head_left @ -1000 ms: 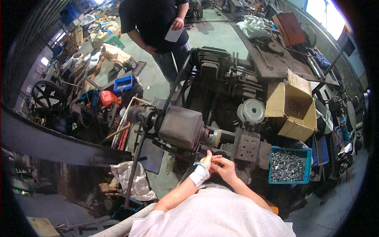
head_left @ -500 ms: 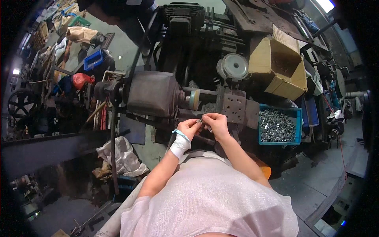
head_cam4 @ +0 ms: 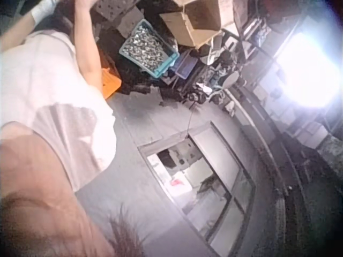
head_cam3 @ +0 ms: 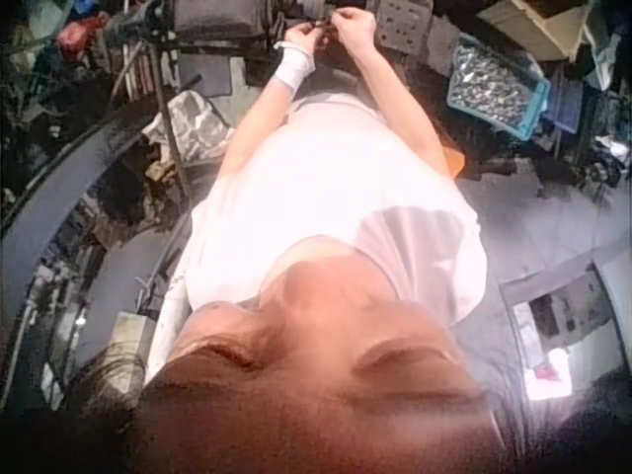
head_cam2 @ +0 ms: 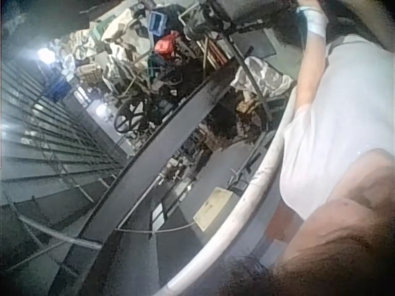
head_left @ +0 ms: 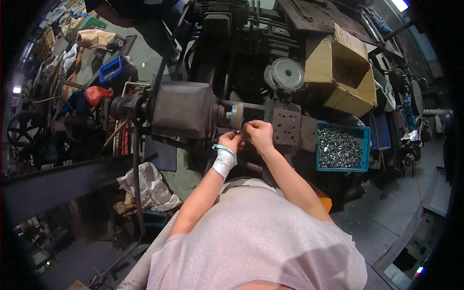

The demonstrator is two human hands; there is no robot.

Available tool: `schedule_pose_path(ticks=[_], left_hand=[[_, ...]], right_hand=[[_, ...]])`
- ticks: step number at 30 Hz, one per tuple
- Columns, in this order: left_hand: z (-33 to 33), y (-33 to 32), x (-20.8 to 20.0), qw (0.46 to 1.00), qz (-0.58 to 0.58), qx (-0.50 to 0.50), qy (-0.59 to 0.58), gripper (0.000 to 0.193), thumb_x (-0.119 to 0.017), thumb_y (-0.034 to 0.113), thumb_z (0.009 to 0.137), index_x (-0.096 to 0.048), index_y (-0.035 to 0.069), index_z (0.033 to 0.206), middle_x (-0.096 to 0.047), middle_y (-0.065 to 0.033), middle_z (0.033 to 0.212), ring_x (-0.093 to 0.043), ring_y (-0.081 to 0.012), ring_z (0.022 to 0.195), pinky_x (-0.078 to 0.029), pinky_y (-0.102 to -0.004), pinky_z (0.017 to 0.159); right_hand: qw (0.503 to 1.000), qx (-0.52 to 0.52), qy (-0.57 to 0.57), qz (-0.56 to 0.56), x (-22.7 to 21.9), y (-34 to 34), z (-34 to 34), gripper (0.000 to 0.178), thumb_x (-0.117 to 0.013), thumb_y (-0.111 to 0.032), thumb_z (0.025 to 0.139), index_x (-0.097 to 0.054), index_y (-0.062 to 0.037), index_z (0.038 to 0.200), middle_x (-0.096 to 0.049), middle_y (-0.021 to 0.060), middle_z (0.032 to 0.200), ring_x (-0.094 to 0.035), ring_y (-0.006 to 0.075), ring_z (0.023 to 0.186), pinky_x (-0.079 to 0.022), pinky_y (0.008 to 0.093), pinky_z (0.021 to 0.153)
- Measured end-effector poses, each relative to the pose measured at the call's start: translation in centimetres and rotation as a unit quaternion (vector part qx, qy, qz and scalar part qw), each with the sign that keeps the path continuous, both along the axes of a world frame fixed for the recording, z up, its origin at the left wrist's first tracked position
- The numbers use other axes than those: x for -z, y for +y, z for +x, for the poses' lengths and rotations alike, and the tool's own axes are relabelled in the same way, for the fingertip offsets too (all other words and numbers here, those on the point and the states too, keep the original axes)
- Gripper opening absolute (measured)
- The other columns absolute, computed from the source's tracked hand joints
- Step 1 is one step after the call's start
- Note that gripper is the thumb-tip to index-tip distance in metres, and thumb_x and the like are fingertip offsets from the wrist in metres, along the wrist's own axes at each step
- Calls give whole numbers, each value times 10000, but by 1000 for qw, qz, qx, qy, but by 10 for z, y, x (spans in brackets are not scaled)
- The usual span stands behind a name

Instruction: The person repeatedly picks up small metal parts from a blue bin and grinds them against a rotating bench grinder wheel. They hold each part with both hands, rotate it to grind different edges, and then place it back into the bin.

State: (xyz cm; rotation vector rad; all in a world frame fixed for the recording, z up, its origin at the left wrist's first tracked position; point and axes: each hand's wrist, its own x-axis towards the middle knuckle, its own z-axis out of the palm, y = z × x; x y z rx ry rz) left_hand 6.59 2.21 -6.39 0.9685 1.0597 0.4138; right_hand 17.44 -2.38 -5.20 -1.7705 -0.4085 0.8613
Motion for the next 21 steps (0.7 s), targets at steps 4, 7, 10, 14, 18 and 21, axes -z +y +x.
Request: schedule_pose_path(ticks=[4,7,10,14,18,21], left_hand=[[2,-3,4,999,6,-34,-16,148,-563,126,795,-568,-7,729,-561,-31,620,-503,-86,476,-389,-210,420],[3,-1,3,1000,6,-20,-5,131,-541,96,802,-566,-28,768,-567,-46,646,-513,-101,499,-407,-222,448],[2,-1,1,1000,22,-10,4,140,-534,100,808,-561,-31,766,-567,-47,649,-515,-103,508,-408,-222,452],[-8,-7,-11,999,-9,-4,-31,183,-540,155,826,-553,-21,780,-581,-61,701,-532,-117,559,-424,-228,486],[-25,-6,-35,957,-240,2,-166,244,-558,248,825,-545,4,828,-589,-68,771,-544,-132,629,-451,-251,556],[-26,1,-15,933,-293,36,-205,236,-563,248,819,-542,17,863,-586,-56,781,-538,-127,643,-462,-256,590]], right_hand=[[1000,16,21,16,-3,3,-3,133,-605,-65,713,-628,57,757,-580,44,606,-476,70,481,-344,207,403],[999,23,23,21,-4,3,-3,129,-605,-58,706,-633,56,758,-588,55,622,-490,79,509,-361,211,428],[999,19,41,29,-6,2,-3,141,-605,-61,708,-631,57,780,-591,58,629,-496,80,516,-375,212,442],[991,-5,128,33,-19,-8,-2,169,-600,-65,729,-618,60,842,-590,57,651,-494,80,510,-389,206,459],[986,-33,140,89,-21,-20,-2,168,-589,-60,753,-608,63,865,-593,60,686,-501,85,522,-404,200,478],[981,-45,155,103,-25,-23,-2,156,-587,-55,755,-609,64,854,-597,64,703,-509,87,539,-416,200,493]])
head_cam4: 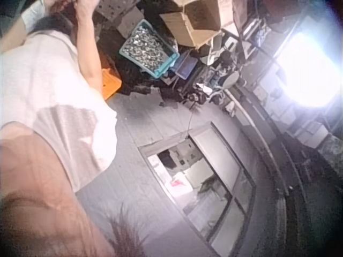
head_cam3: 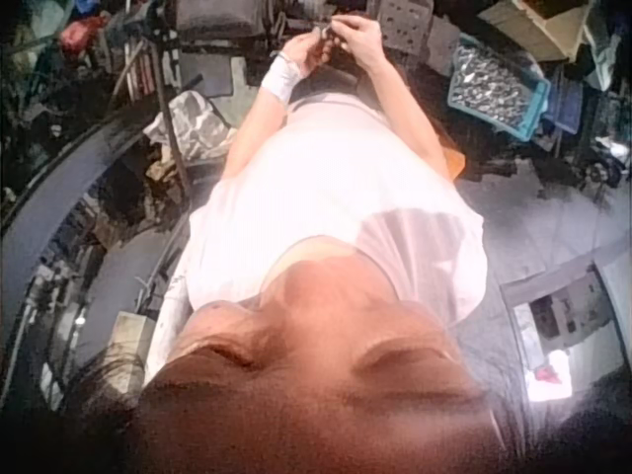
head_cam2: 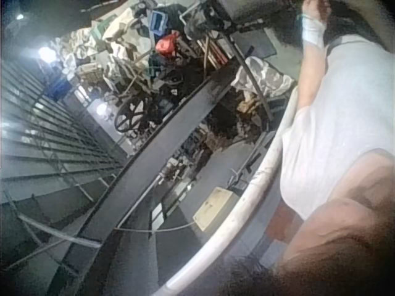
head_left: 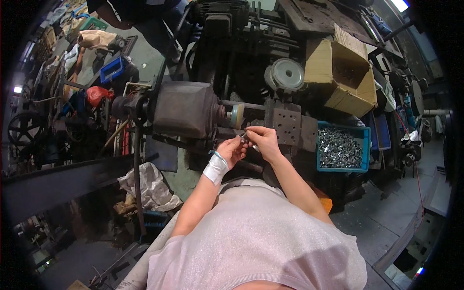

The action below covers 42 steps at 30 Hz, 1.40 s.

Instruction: The person repeatedly picks up small metal parts from a blue bin and grinds them against a rotating bench grinder wheel. They hold each part with both hands, rotate it to grind different edges, and then place it back into the bin.

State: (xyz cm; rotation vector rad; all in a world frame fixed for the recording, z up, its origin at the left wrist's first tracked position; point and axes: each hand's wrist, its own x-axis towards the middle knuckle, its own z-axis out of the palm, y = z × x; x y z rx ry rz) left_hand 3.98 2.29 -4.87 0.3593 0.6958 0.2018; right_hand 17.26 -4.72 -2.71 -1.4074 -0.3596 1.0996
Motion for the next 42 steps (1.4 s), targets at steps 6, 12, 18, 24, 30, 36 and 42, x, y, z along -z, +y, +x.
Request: schedule_pose_path(ticks=[6,12,18,24,30,36,42], left_hand=[[7,-1,3,986,149,-6,68,163,-557,153,821,-556,-8,846,-584,-48,745,-540,-112,620,-456,-229,571],[21,1,19,944,273,-29,182,120,-559,92,801,-568,-28,807,-585,-52,696,-539,-109,554,-448,-226,502],[29,-2,23,948,245,-78,189,110,-565,78,793,-568,-32,792,-579,-55,686,-532,-112,533,-437,-226,477],[30,-4,16,942,262,-83,193,124,-572,89,793,-567,-34,780,-565,-46,663,-516,-107,516,-419,-219,466],[12,-14,-10,969,214,-30,121,213,-550,159,826,-566,-39,903,-566,-39,718,-510,-92,588,-412,-223,513],[-11,-16,-29,980,169,-34,97,214,-585,169,808,-574,-33,875,-587,-79,725,-538,-128,591,-451,-235,525],[-13,-28,-26,977,177,-36,118,208,-575,171,814,-568,-26,882,-582,-81,727,-538,-130,592,-460,-243,518]], right_hand=[[999,37,-7,-30,4,2,-3,157,-599,-64,741,-613,66,828,-599,66,693,-517,85,548,-424,202,486],[996,63,-44,-50,19,15,-2,151,-606,-68,720,-626,63,793,-601,64,658,-525,91,540,-426,220,468],[994,73,-69,-53,36,23,1,169,-613,-82,703,-632,59,794,-607,65,658,-513,90,542,-401,234,467],[993,74,-78,-40,29,23,-1,145,-599,-65,708,-625,54,788,-602,62,660,-523,96,549,-411,227,478],[991,70,115,-10,-4,-1,12,122,-588,-104,747,-599,6,800,-582,48,671,-524,114,521,-364,222,400],[887,215,399,94,-63,-27,143,132,-479,-156,722,-490,-38,781,-552,108,752,-534,202,619,-360,214,344],[901,370,193,121,-61,-50,345,681,-372,-517,826,-249,-7,1260,-393,243,1122,-449,425,977,-377,606,806]])
